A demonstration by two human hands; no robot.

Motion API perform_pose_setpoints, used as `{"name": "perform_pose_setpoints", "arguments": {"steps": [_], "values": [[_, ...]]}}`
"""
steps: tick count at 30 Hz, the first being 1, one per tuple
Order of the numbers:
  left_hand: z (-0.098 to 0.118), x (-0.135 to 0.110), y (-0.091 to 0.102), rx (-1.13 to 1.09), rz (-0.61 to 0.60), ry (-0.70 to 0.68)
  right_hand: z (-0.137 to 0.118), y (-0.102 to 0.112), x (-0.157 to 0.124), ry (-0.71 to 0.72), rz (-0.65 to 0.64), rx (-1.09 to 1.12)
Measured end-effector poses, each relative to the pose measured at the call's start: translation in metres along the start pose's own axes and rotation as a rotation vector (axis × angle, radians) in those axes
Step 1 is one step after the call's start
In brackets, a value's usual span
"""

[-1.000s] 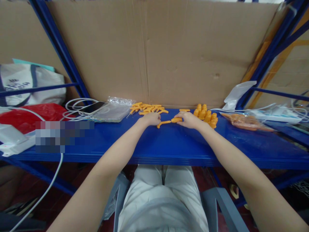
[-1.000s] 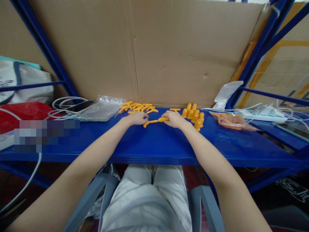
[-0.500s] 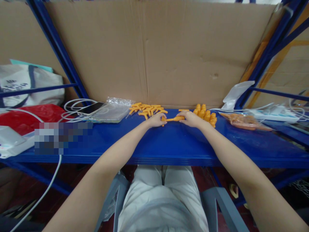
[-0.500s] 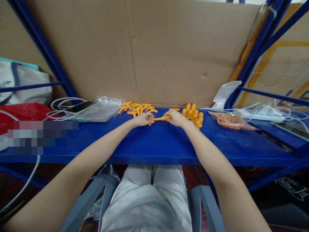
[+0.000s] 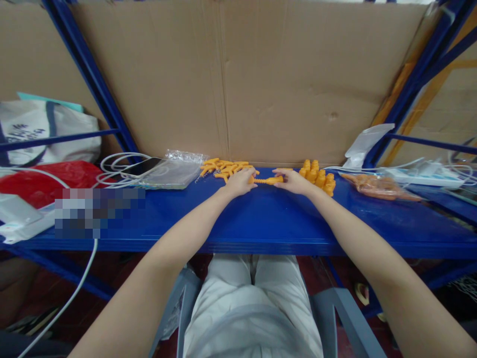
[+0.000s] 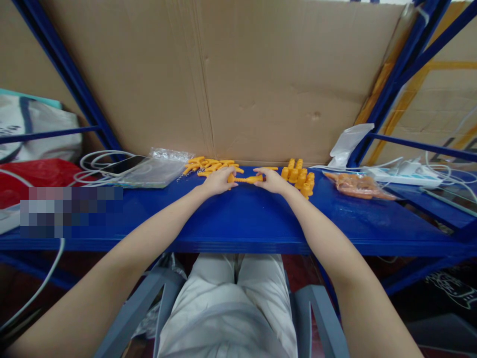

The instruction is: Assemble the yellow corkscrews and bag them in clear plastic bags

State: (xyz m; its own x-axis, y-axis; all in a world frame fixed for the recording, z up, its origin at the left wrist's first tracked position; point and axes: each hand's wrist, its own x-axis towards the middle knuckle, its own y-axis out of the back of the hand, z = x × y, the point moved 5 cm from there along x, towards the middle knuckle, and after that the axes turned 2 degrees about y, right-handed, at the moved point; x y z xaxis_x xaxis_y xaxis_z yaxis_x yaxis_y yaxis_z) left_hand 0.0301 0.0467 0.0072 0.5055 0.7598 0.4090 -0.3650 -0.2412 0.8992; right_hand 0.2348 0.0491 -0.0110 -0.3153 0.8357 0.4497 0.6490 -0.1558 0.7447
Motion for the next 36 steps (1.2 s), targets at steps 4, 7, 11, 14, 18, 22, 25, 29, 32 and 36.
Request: {"name": "perform_pose_setpoints", "arguments": {"steps": [4,7,11,14,18,22,25,29,32,36], "values": [[-0.002,0.0,0.004,0.056,-0.017,0.053,0.009,0.003,-0.001,-0.144,-0.024,0.214],[-0.004,0.0,0.006,0.058,-0.034,0.109,0.007,0.009,-0.006,-0.216,0.012,0.351],[-0.005,0.0,0.008,0.048,-0.03,0.138,-0.004,0.009,-0.012,-0.305,0.003,0.557],[-0.004,-0.001,0.008,0.044,-0.034,0.144,-0.012,0.007,-0.015,-0.361,-0.025,0.626],[-0.001,-0.002,0.009,0.044,-0.041,0.139,-0.017,0.006,-0.015,-0.413,-0.02,0.599],[-0.001,-0.002,0.009,0.018,-0.071,0.154,-0.019,0.007,-0.015,-0.411,-0.025,0.583],[-0.002,-0.002,0.009,-0.002,-0.074,0.168,-0.019,0.009,-0.015,-0.371,-0.07,0.632],[-0.003,-0.002,0.009,-0.033,-0.059,0.181,-0.016,0.011,-0.016,-0.334,-0.09,0.636],[-0.002,-0.003,0.009,-0.034,-0.061,0.168,-0.017,0.009,-0.015,-0.316,-0.125,0.608],[-0.001,-0.003,0.01,-0.021,-0.067,0.151,-0.023,0.007,-0.015,-0.328,-0.145,0.567]]}}
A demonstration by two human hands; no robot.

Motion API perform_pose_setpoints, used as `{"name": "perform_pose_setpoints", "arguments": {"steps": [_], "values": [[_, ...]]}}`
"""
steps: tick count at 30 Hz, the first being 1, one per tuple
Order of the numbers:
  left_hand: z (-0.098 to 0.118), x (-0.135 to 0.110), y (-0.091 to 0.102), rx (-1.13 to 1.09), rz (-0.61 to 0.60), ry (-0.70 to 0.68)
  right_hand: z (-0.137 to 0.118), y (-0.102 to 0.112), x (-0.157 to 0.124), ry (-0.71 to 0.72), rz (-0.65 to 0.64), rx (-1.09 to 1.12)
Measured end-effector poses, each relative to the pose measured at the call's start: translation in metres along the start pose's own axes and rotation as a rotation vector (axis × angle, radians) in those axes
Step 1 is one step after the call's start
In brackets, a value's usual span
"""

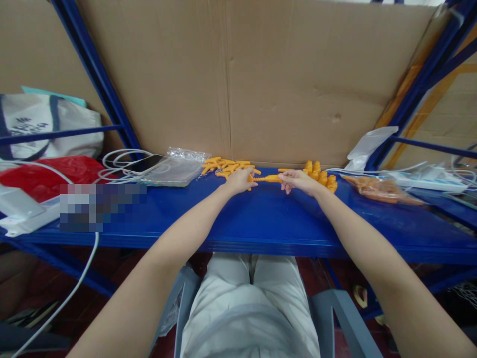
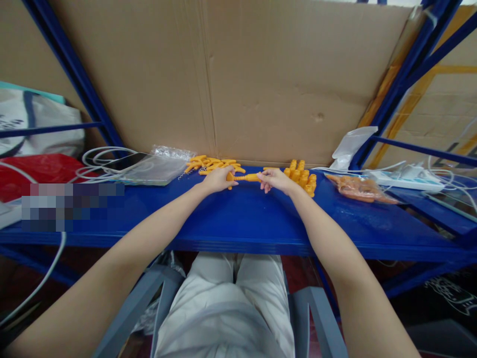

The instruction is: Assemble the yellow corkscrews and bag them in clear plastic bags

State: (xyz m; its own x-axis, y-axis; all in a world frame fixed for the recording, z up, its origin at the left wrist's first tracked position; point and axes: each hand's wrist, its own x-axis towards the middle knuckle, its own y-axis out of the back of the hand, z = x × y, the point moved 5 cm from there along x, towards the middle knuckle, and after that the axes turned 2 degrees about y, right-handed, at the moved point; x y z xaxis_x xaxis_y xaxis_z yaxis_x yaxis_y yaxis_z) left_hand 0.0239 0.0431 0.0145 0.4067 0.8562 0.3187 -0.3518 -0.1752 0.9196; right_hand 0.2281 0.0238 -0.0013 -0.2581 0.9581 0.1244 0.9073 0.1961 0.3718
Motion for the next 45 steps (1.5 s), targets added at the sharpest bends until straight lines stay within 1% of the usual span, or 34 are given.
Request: {"name": "perform_pose_setpoints", "arguments": {"steps": [5,10,15,24,30,35,42,45], "values": [[-0.003,0.002,-0.001,-0.004,-0.001,-0.013,-0.003,-0.001,-0.003,0.007,0.022,-0.022],[-0.006,0.004,-0.001,0.007,0.025,-0.01,-0.001,0.002,0.001,0.089,0.041,-0.028],[-0.003,0.002,-0.001,0.007,0.009,-0.011,-0.001,0.001,0.003,0.092,0.006,-0.105],[-0.003,0.002,-0.001,0.022,0.012,-0.023,0.0,0.0,0.003,0.018,0.029,-0.212],[-0.003,0.002,-0.001,0.027,0.017,-0.03,0.006,-0.003,0.002,-0.037,0.05,-0.177],[-0.002,0.002,-0.001,0.028,0.036,-0.047,0.011,-0.005,0.003,-0.102,0.095,-0.149],[0.0,0.0,0.0,0.043,0.015,-0.038,0.011,-0.009,-0.002,-0.24,0.053,-0.083],[-0.001,0.002,-0.001,0.037,0.015,-0.047,0.007,-0.009,-0.005,-0.241,0.028,-0.026]]}}
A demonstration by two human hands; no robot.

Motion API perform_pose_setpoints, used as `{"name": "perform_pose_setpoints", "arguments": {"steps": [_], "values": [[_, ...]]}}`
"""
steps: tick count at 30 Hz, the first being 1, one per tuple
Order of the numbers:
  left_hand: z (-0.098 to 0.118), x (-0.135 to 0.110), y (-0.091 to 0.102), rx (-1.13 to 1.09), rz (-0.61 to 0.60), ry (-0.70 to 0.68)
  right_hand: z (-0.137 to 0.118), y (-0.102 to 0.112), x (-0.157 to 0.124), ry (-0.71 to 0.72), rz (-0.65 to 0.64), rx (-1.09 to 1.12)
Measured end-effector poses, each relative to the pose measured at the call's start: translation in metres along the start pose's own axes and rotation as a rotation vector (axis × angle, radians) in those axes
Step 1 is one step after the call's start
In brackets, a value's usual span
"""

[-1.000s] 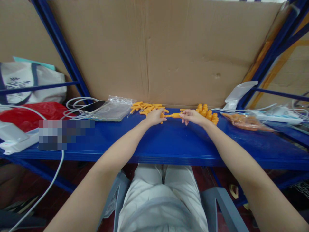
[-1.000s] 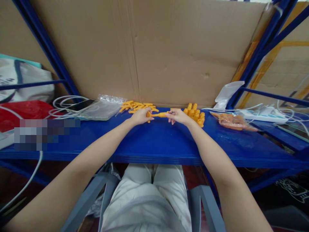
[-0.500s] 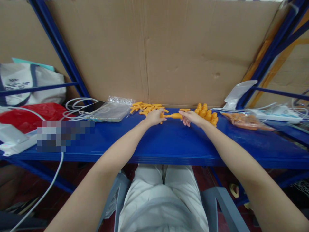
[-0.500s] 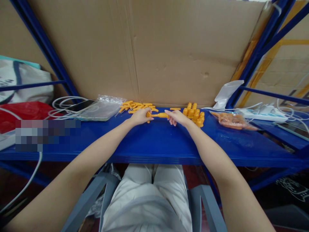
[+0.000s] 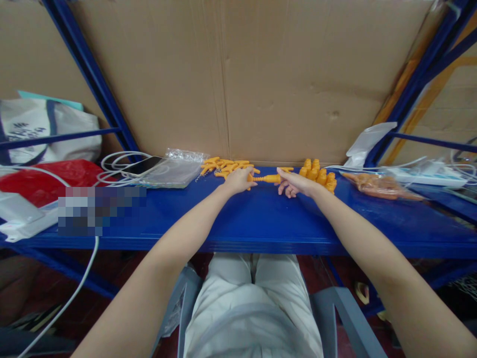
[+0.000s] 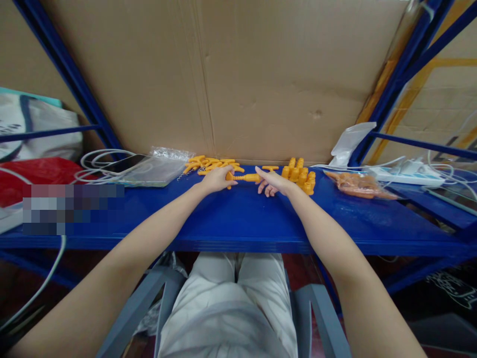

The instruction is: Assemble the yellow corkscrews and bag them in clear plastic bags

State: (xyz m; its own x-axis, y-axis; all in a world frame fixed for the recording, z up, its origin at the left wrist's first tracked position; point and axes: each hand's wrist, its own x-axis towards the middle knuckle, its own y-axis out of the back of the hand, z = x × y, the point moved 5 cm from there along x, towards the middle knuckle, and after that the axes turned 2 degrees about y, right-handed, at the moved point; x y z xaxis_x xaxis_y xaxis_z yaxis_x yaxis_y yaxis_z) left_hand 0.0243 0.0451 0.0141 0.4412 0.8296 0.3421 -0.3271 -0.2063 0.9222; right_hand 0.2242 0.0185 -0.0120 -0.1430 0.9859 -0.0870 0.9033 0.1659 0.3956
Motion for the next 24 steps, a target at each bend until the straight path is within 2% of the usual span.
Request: {"name": "perform_pose_setpoints", "arguments": {"steps": [5,10,17,24], "values": [[-0.002,0.002,-0.002,0.008,0.01,-0.01,-0.007,0.0,-0.005,0.135,0.004,-0.013],[-0.002,0.001,-0.002,0.008,-0.003,0.012,-0.01,-0.001,-0.005,0.179,0.009,-0.082],[0.003,-0.001,-0.001,-0.047,0.014,-0.031,-0.01,-0.001,-0.003,0.15,0.05,-0.088],[0.002,0.0,-0.001,-0.049,0.014,-0.003,-0.015,-0.006,-0.007,0.19,-0.019,-0.016]]}}
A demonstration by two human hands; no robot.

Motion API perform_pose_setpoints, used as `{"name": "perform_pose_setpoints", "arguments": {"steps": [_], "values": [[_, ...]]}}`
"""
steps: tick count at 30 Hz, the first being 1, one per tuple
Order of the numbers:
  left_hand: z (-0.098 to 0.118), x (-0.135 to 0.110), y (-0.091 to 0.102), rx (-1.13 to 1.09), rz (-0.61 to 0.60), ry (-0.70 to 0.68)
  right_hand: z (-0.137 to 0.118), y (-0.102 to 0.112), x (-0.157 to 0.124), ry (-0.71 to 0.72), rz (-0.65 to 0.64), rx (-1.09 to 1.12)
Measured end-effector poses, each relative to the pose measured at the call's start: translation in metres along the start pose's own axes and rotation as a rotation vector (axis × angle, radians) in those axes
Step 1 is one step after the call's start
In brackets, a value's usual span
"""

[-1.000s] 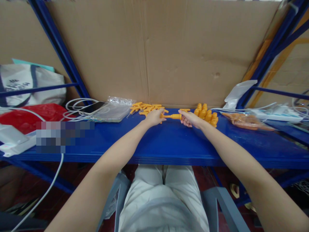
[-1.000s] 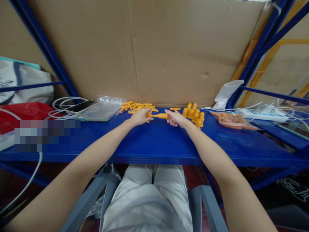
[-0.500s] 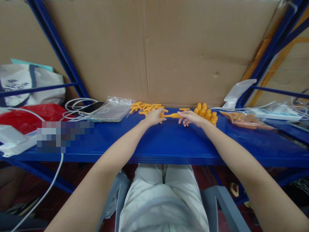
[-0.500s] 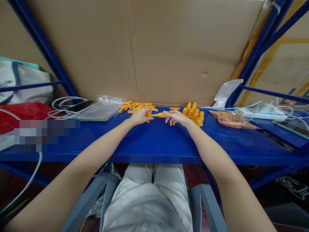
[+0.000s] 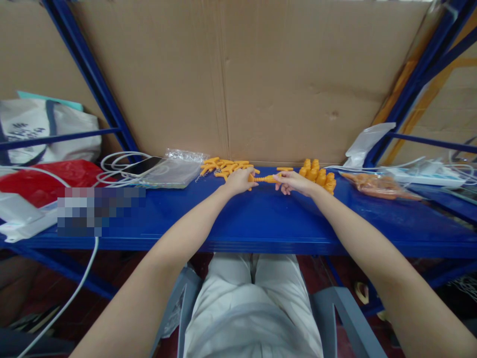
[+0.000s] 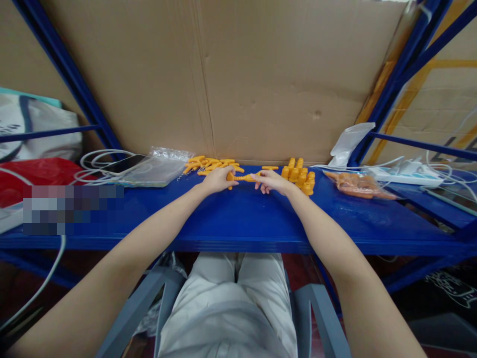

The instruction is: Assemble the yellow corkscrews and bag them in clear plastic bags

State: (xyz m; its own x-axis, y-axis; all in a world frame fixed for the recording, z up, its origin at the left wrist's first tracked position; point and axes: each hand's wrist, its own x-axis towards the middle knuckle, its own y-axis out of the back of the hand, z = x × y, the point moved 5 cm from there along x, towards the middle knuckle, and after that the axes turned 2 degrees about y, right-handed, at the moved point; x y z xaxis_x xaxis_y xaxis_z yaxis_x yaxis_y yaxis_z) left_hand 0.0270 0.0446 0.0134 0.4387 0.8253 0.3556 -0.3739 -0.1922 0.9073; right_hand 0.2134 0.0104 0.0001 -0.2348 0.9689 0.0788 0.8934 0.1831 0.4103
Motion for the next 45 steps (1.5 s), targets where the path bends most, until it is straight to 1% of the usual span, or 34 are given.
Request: {"name": "perform_pose_setpoints", "arguments": {"steps": [4,14,22,26,32,37,42,45], "values": [[-0.001,0.002,-0.002,-0.021,0.003,-0.013,-0.002,0.0,0.002,0.016,0.014,-0.041],[0.0,0.002,-0.004,-0.042,0.019,-0.03,-0.006,-0.001,0.0,-0.01,0.052,-0.113],[0.002,0.001,-0.004,-0.025,0.013,-0.051,-0.004,0.0,0.0,-0.004,0.046,-0.1],[0.005,-0.002,-0.001,0.013,0.022,-0.038,-0.005,-0.001,-0.001,-0.004,0.053,-0.074],[0.011,-0.005,0.006,0.085,0.068,-0.03,-0.002,0.0,0.001,-0.046,0.057,0.034],[0.013,-0.005,0.006,0.103,0.095,0.001,0.003,-0.002,0.007,-0.034,0.036,0.148],[0.009,-0.004,0.004,0.106,0.119,0.043,0.0,-0.001,0.007,-0.01,0.022,0.34],[0.004,-0.002,0.0,0.074,0.123,0.025,-0.005,0.004,0.006,0.022,0.047,0.453]]}}
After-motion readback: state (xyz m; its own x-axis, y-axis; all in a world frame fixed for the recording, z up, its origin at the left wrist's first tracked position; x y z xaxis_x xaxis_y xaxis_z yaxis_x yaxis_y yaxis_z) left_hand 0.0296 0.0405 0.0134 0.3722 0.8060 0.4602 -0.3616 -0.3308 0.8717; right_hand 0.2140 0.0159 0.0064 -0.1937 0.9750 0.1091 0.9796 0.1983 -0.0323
